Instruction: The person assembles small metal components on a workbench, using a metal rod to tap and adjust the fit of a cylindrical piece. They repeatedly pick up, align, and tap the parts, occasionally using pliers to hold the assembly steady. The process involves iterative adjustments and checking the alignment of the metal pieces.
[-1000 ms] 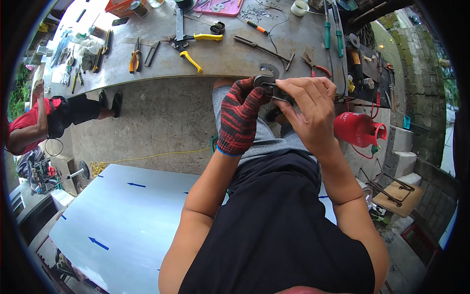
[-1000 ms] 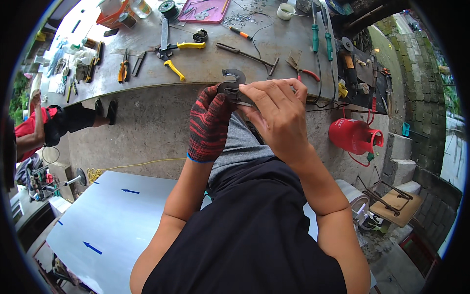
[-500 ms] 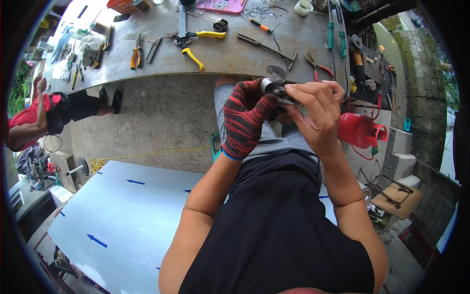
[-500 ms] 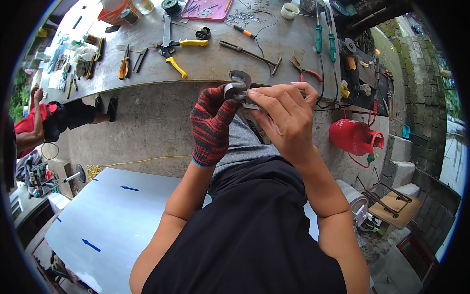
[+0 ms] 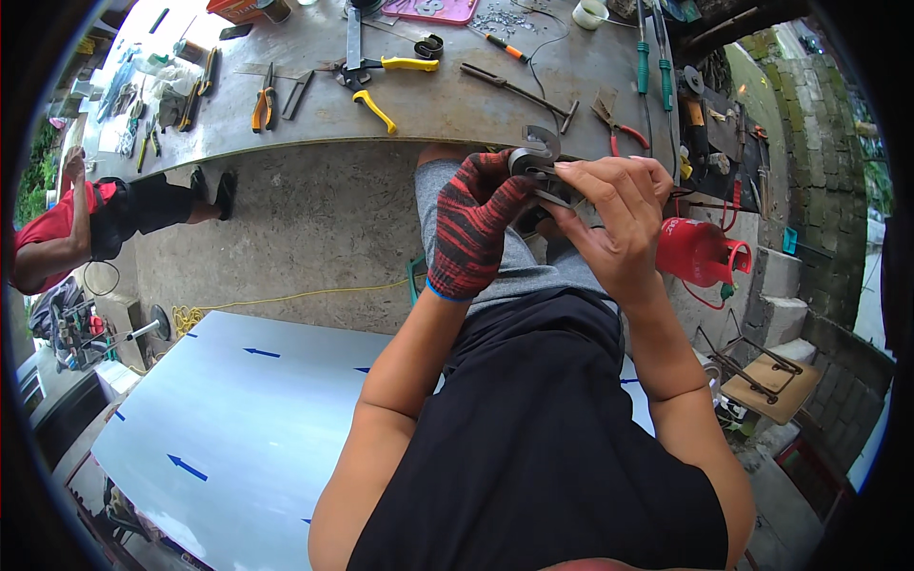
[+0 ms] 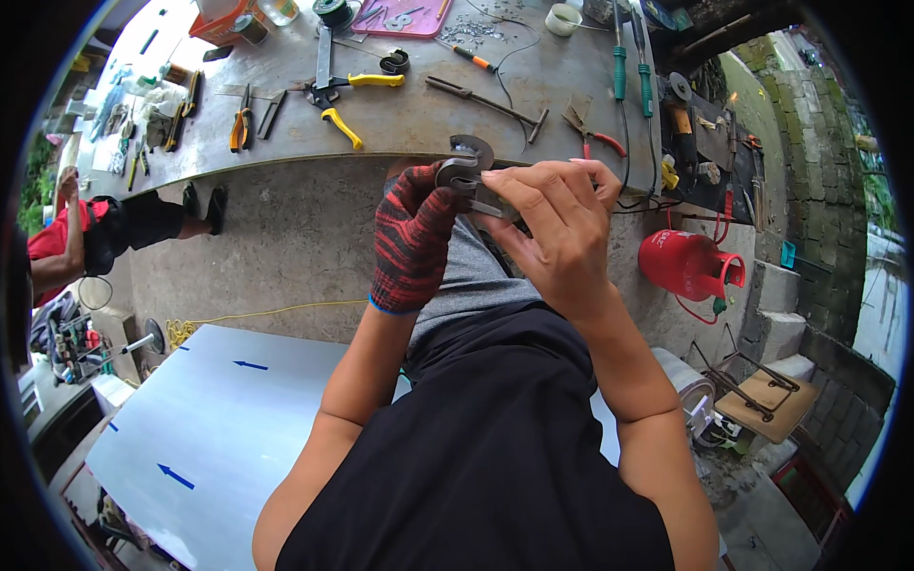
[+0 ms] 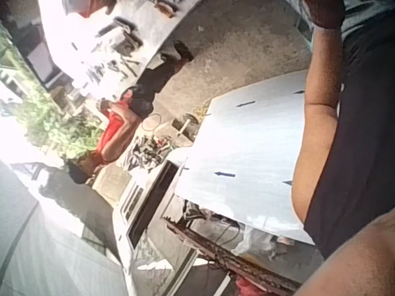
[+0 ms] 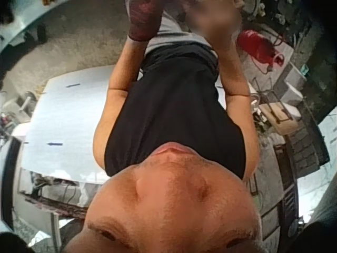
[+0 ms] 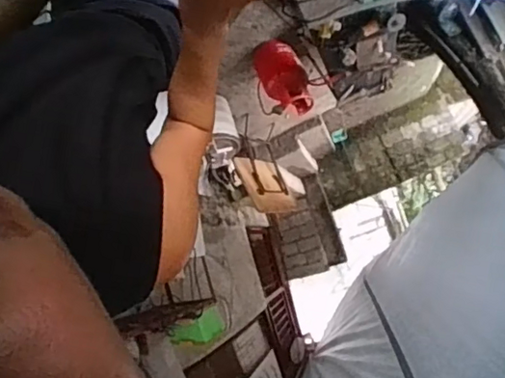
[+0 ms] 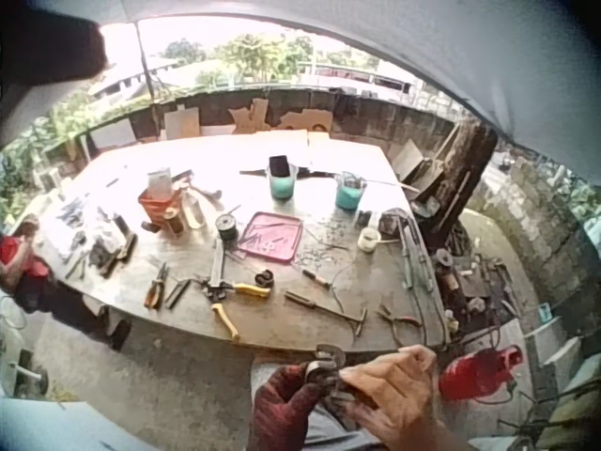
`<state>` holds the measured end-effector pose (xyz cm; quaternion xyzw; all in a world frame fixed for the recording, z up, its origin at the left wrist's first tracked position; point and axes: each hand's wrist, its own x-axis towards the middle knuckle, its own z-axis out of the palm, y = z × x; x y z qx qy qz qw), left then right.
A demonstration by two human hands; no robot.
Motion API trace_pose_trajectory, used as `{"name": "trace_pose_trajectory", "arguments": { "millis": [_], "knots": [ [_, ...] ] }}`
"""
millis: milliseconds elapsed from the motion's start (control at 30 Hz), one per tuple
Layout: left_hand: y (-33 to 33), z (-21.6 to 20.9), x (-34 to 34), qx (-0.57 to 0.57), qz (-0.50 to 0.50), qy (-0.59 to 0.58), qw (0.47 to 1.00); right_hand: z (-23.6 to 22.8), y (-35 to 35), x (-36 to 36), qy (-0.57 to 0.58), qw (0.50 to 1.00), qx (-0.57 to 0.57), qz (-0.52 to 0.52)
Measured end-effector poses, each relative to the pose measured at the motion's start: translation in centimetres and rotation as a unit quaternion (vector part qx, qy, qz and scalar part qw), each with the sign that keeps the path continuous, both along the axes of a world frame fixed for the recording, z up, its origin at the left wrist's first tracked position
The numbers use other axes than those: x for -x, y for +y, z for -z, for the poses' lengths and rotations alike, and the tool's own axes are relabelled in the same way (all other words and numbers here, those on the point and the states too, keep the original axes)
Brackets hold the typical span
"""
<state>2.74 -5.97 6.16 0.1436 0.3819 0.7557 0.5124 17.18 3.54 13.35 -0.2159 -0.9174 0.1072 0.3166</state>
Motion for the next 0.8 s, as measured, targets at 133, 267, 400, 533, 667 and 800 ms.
{"name": "trace_pose_trajectory", "arguments": {
  "millis": [133, 267, 400, 533, 667, 800],
  "knots": [
    [-0.3, 0.6, 0.6, -0.059, 0.028, -0.049, 0.997, -0.5, -0.2, 0.0, -0.007, 1.0, -0.023, -0.006],
    [-0.2, 1.1, 0.6, -0.088, 0.022, -0.073, 0.993, -0.6, -0.3, 0.1, -0.01, 1.0, -0.03, -0.006],
    [-0.2, 0.9, 0.6, -0.087, 0.02, -0.075, 0.993, -0.5, -0.4, 0.3, 0.002, 1.0, -0.026, -0.002],
    [0.2, 0.9, 0.3, -0.058, -0.005, -0.058, 0.997, -0.3, -0.2, 0.6, -0.003, 1.0, -0.025, -0.001],
    [0.7, 0.0, -0.1, 0.026, -0.019, 0.02, 0.999, 0.5, 0.7, 0.3, 0.0, 1.0, 0.028, 0.0],
    [1.2, -0.4, -0.8, 0.06, -0.033, 0.058, 0.996, 1.6, 1.2, -0.3, 0.018, 0.998, 0.068, -0.003]
  ]
}}
